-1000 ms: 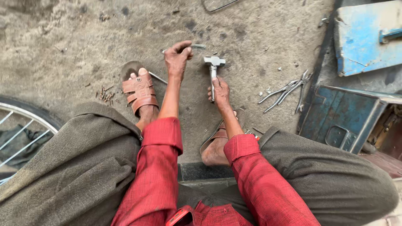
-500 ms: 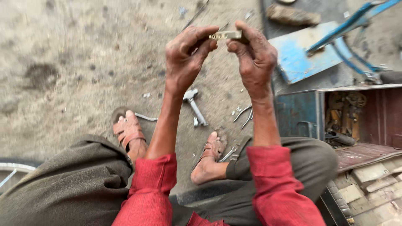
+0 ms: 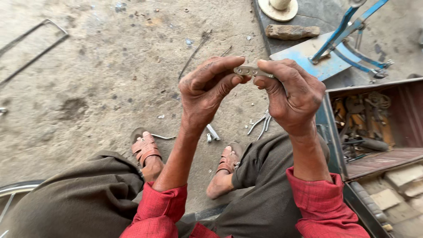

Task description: The person hammers a thin metal rod on the ground to straighten it, then retrieves a small metal bracket from a toolbox. They use pliers to bend and shape the bracket, occasionally using the hammer to flatten it. The person continues to adjust the bracket with pliers and their hands.

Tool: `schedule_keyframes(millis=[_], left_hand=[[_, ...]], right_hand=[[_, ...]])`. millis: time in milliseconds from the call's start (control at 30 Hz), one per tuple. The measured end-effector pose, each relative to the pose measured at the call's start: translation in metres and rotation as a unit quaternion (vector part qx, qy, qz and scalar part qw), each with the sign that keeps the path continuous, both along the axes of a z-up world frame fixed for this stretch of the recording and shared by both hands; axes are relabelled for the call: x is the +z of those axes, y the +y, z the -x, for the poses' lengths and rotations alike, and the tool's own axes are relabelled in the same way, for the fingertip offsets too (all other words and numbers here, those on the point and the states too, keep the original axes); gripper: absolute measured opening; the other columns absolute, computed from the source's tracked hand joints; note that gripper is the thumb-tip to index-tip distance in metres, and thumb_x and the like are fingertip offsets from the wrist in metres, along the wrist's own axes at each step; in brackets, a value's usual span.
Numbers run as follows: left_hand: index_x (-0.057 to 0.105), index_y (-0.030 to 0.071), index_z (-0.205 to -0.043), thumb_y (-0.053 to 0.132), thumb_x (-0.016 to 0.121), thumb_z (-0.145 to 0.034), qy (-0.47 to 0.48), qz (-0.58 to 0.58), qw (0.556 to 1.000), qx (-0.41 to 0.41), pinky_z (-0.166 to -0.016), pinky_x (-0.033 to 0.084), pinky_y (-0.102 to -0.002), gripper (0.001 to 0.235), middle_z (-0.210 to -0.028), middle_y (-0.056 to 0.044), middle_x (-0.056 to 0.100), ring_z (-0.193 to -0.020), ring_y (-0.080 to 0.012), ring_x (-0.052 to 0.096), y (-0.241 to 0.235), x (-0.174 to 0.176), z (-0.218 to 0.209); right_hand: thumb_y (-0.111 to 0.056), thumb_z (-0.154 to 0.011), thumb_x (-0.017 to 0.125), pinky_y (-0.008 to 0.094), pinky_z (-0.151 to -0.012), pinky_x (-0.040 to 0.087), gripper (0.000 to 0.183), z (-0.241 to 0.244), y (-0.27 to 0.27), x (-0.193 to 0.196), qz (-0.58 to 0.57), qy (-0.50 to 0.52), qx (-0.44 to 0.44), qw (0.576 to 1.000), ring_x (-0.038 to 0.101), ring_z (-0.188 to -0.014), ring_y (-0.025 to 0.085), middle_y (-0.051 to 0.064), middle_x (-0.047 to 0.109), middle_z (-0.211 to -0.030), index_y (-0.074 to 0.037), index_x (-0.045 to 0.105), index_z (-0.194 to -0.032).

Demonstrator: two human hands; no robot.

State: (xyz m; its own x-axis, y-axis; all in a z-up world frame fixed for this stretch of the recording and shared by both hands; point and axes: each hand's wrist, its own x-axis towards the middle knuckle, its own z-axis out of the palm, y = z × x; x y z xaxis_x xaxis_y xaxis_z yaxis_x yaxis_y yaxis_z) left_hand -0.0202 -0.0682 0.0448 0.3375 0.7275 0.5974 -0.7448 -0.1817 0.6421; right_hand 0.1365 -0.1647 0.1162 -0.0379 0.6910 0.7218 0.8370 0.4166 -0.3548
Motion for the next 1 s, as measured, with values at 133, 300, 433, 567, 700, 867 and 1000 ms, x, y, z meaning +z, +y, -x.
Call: schedule_keyframes(millis=[133,300,433,567,700,867,1000], left_hand=[[0.069,0.002,-0.131,0.002,0.073,-0.101,0.017,0.059,0.998,-0.034,-0.097,0.065,-0.03,0.03,-0.123,-0.01,0.07,-0.108,-0.0173,0.074,-0.013,0.011,0.006],[0.074,0.005,-0.122,0.003,0.074,-0.103,0.015,0.011,1.0,0.021,-0.101,0.064,-0.03,0.02,-0.122,-0.011,0.072,-0.116,-0.0178,0.071,-0.019,0.016,0.008],[0.076,0.009,-0.117,0.009,0.075,-0.103,0.005,0.007,0.998,0.061,-0.102,0.064,-0.031,0.014,-0.119,-0.008,0.076,-0.116,-0.0177,0.072,-0.019,0.013,0.001],[0.077,0.012,-0.117,0.014,0.076,-0.1,0.032,0.012,0.995,0.095,-0.092,0.068,-0.031,0.016,-0.114,-0.007,0.078,-0.106,-0.0166,0.075,-0.012,0.009,-0.005],[0.078,0.011,-0.114,0.019,0.075,-0.102,0.074,0.056,0.989,0.117,-0.086,0.069,-0.032,0.015,-0.108,-0.009,0.079,-0.099,-0.0175,0.077,-0.011,0.005,-0.003],[0.079,0.007,-0.111,0.018,0.072,-0.104,0.056,0.129,0.987,0.079,-0.087,0.072,-0.04,0.014,-0.105,-0.012,0.08,-0.096,-0.0223,0.079,-0.011,0.002,-0.008],[0.077,0.001,-0.112,0.013,0.071,-0.103,0.036,0.205,0.977,0.04,-0.086,0.07,-0.041,0.017,-0.103,-0.017,0.078,-0.092,-0.0246,0.079,-0.007,-0.002,-0.009]], right_hand=[[0.003,-0.104,0.08,0.026,-0.074,0.06,0.022,0.006,-0.004,-0.003,-0.026,0.054,0.01,0.998,0.074,-0.088,0.018,0.012,0.075,-0.103,0.0,0.069,-0.123],[-0.002,-0.101,0.078,0.026,-0.079,0.066,0.022,0.009,0.009,0.001,-0.052,0.057,0.052,0.996,0.075,-0.097,0.018,0.012,0.074,-0.115,-0.003,0.07,-0.121],[-0.007,-0.097,0.086,0.031,-0.077,0.057,0.025,0.014,0.008,0.001,-0.072,-0.059,-0.012,0.996,0.065,-0.096,0.021,0.01,0.067,-0.109,-0.001,0.071,-0.116],[-0.007,-0.097,0.087,0.034,-0.073,0.052,0.023,0.013,0.008,-0.001,-0.07,-0.078,-0.011,0.994,0.061,-0.093,0.022,0.009,0.064,-0.103,0.0,0.072,-0.113],[-0.003,-0.1,0.084,0.032,-0.073,0.053,0.019,0.013,0.014,-0.012,-0.044,-0.031,-0.019,0.998,0.063,-0.089,0.019,0.008,0.065,-0.103,-0.002,0.072,-0.115],[-0.003,-0.101,0.081,0.032,-0.076,0.056,0.017,0.003,0.027,-0.03,-0.048,-0.026,-0.001,0.998,0.066,-0.093,0.02,0.007,0.065,-0.105,-0.003,0.071,-0.115],[-0.004,-0.1,0.08,0.033,-0.076,0.056,0.019,-0.001,0.031,-0.041,-0.035,-0.074,-0.028,0.996,0.064,-0.097,0.022,0.006,0.062,-0.106,-0.003,0.07,-0.116]])
